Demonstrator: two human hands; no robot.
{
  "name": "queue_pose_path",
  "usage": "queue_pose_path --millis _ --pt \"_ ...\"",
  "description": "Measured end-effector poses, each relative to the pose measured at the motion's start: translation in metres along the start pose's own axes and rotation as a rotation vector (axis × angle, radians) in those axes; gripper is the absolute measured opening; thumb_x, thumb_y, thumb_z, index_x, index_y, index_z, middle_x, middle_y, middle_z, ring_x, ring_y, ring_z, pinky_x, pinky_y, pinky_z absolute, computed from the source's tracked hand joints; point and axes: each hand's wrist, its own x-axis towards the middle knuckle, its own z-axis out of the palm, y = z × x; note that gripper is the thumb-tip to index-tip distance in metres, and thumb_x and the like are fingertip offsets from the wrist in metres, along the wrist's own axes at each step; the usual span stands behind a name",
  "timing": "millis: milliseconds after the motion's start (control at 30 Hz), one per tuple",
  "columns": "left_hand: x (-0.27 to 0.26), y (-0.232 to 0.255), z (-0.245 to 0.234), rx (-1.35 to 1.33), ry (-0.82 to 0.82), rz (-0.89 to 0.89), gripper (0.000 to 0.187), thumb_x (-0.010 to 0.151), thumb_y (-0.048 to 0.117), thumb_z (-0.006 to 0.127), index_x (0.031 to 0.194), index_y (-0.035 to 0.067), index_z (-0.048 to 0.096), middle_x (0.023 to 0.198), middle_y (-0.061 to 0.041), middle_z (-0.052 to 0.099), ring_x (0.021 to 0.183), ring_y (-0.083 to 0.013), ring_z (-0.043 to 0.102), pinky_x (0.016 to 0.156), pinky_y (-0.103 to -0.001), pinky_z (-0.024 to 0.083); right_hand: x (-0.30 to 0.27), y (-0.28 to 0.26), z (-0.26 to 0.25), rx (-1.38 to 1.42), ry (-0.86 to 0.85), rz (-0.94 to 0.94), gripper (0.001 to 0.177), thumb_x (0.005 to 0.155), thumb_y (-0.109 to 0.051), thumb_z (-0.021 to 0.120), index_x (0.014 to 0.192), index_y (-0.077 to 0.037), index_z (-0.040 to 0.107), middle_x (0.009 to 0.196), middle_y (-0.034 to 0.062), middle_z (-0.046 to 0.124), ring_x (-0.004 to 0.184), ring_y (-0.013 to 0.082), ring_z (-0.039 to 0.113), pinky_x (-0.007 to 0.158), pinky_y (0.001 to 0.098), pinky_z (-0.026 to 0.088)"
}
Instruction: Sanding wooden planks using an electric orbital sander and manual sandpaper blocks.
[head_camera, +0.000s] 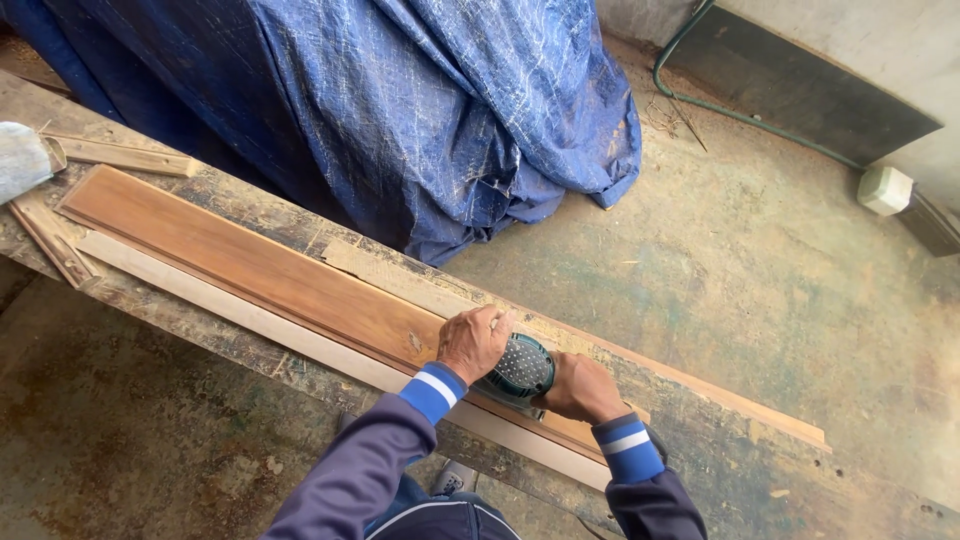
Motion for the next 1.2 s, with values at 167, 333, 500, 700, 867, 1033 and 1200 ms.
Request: queue_pose_path --millis 167,333,500,700,867,1033,1200 --pt "-0.011 0.02 0.035 -0.035 -0.017 0.303 0.045 0.102 0.041 0.052 0.087 0.005 0.072 0.085 -0.019 0.073 0.081 -0.0353 0.071 0.076 -0.047 0.056 -0.01 0.051 -0.001 0.015 -0.068 0.054 0.051 0.063 -0.037 0.087 0.104 -0.012 0.071 0.09 0.0101 0.079 0.082 0.0259 0.076 0.078 0.0395 0.061" --pt "-0.03 0.068 0.086 -0.098 -0.209 0.381 0.046 0.105 0.043 0.047 0.088 0.007 0.071 0.082 -0.016 0.07 0.079 -0.031 0.071 0.077 -0.045 0.057 -0.042 0.132 0.001 0.023 -0.128 0.176 0.053 0.065 -0.04 0.089 0.107 -0.014 0.069 0.091 0.0081 0.08 0.081 0.0239 0.078 0.079 0.0374 0.063" --pt "-0.042 0.112 0.136 -0.069 -0.257 0.459 0.047 0.104 0.046 0.049 0.092 0.005 0.07 0.091 -0.019 0.069 0.087 -0.036 0.069 0.08 -0.049 0.055 -0.073 0.196 -0.005 0.064 -0.106 0.268 0.052 0.06 -0.034 0.092 0.103 -0.012 0.073 0.093 0.0093 0.082 0.085 0.0231 0.079 0.083 0.0369 0.063" --pt "-0.048 0.129 0.16 -0.074 -0.343 0.429 0.048 0.104 0.048 0.049 0.1 0.005 0.07 0.103 -0.022 0.068 0.097 -0.0405 0.066 0.089 -0.052 0.051 -0.085 0.223 -0.006 0.094 -0.096 0.319 0.052 0.057 -0.028 0.093 0.102 -0.011 0.075 0.093 0.011 0.083 0.088 0.025 0.08 0.086 0.0374 0.061" --pt "-0.056 0.118 0.146 -0.123 -0.262 0.466 0.044 0.103 0.044 0.051 0.097 0.005 0.07 0.098 -0.021 0.069 0.095 -0.0397 0.067 0.089 -0.051 0.052 -0.085 0.211 -0.003 0.081 -0.101 0.295 0.05 0.057 -0.031 0.091 0.1 -0.011 0.074 0.091 0.0121 0.083 0.089 0.0262 0.081 0.085 0.0391 0.062" --pt "-0.069 0.094 0.122 -0.168 -0.125 0.398 0.039 0.104 0.038 0.052 0.094 0.005 0.07 0.094 -0.021 0.068 0.09 -0.0402 0.067 0.086 -0.051 0.053 -0.061 0.196 0.022 -0.029 -0.096 0.245 0.052 0.058 -0.035 0.093 0.103 -0.016 0.076 0.095 0.0102 0.082 0.096 0.0271 0.08 0.089 0.0398 0.06" --pt "-0.058 0.069 0.109 -0.149 0.019 0.185 0.036 0.104 0.031 0.052 0.086 0.005 0.07 0.095 -0.022 0.07 0.089 -0.0409 0.066 0.085 -0.053 0.05 -0.022 0.158 0.046 -0.029 -0.076 0.219 0.058 0.058 -0.035 0.093 0.111 -0.02 0.075 0.096 0.0107 0.083 0.101 0.0274 0.08 0.093 0.0405 0.061"
